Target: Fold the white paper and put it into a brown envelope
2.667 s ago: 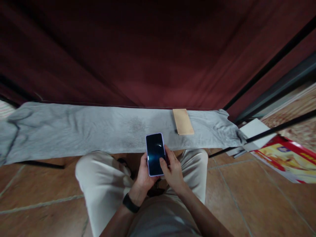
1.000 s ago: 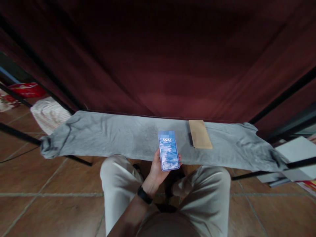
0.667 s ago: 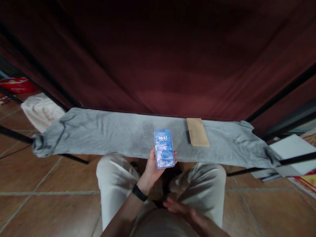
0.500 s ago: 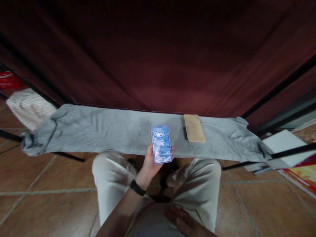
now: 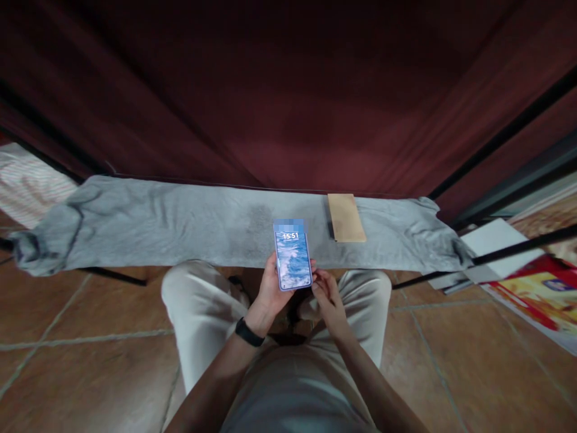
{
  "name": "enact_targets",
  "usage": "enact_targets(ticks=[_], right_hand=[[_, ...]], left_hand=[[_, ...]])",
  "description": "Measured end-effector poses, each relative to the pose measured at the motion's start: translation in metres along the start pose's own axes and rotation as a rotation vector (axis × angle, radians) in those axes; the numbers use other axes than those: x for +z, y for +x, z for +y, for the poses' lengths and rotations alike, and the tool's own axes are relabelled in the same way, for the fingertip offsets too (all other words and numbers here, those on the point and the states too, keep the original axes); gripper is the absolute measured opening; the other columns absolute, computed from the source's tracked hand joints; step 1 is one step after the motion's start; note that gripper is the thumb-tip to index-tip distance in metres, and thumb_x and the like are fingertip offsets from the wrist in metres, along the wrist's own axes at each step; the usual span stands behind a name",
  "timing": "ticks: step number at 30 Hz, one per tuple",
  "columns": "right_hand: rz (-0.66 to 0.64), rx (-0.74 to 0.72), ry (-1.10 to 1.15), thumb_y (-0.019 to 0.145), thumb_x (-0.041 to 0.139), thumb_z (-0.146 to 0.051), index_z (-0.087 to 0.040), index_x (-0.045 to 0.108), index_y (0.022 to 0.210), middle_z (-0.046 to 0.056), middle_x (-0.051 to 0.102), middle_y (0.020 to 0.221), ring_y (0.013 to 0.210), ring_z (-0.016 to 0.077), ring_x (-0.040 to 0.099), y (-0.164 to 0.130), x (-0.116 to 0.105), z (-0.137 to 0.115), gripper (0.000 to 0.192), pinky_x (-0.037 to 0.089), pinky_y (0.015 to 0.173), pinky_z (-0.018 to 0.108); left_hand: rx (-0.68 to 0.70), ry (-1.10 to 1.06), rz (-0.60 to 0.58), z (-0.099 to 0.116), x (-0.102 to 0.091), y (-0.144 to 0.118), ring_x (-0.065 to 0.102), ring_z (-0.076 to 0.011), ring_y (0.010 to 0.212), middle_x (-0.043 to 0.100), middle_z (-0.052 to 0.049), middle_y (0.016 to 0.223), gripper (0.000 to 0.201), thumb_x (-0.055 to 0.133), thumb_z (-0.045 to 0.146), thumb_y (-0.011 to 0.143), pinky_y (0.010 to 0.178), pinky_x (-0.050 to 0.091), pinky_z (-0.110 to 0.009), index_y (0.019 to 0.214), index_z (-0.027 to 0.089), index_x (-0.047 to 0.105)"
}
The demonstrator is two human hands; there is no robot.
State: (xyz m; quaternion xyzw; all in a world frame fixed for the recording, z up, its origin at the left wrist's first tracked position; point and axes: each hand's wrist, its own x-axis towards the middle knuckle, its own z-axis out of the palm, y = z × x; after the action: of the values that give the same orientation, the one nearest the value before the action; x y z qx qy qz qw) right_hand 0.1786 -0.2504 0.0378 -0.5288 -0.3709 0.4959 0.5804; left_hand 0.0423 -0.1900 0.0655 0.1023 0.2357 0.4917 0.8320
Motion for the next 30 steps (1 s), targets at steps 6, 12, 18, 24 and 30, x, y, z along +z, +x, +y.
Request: enact_targets(ticks=[6,12,18,24,30], right_hand=[[-0.024,0.120,0.185,0.078,0.075,-0.042,-0.026,0.062,0.117,0.001,0.073,0.108,0.103,0.0205,0.067,0.001,0.035,-0.004,0.044,0.052,0.095,0.035],[-0.035,0.087,0.178,0.076,0.077,-0.037,-0.025,0.061,0.111,0.001,0.072,0.101,0.093,0.0186,0.066,0.002,0.031,0.001,0.040,0.053,0.087,0.032],[0.002,0.080,0.170,0.074,0.079,-0.037,-0.024,0.061,0.104,0.000,0.070,0.094,0.086,0.0176,0.064,0.003,0.032,0.004,0.037,0.054,0.081,0.030],[-0.015,0.089,0.189,0.075,0.078,-0.034,-0.025,0.061,0.107,0.000,0.072,0.098,0.090,0.0183,0.065,0.003,0.033,0.006,0.038,0.054,0.083,0.031],[-0.016,0.097,0.205,0.074,0.079,-0.033,-0.024,0.060,0.107,0.001,0.072,0.099,0.091,0.0188,0.066,0.004,0.035,0.007,0.039,0.054,0.084,0.032]], left_hand=[[-0.005,-0.008,0.039,-0.007,-0.002,-0.003,0.074,-0.0311,0.095,0.077,-0.016,0.101,0.057,0.043,0.055,0.096,0.092,0.056,-0.047,0.115,0.008,0.070],[0.026,0.005,0.044,-0.012,-0.001,-0.001,0.074,-0.0297,0.090,0.077,-0.016,0.098,0.057,0.041,0.054,0.097,0.090,0.057,-0.045,0.112,0.008,0.071],[-0.003,-0.030,0.051,-0.013,-0.002,0.000,0.074,-0.0300,0.091,0.077,-0.015,0.100,0.055,0.044,0.054,0.096,0.089,0.058,-0.046,0.114,0.009,0.071],[0.010,-0.032,0.059,-0.015,-0.007,0.001,0.074,-0.0309,0.095,0.078,-0.015,0.099,0.054,0.044,0.052,0.096,0.090,0.057,-0.046,0.118,0.010,0.070],[0.017,-0.028,0.075,-0.014,-0.004,0.000,0.075,-0.0294,0.091,0.077,-0.015,0.102,0.056,0.042,0.052,0.098,0.090,0.057,-0.045,0.124,0.009,0.067]])
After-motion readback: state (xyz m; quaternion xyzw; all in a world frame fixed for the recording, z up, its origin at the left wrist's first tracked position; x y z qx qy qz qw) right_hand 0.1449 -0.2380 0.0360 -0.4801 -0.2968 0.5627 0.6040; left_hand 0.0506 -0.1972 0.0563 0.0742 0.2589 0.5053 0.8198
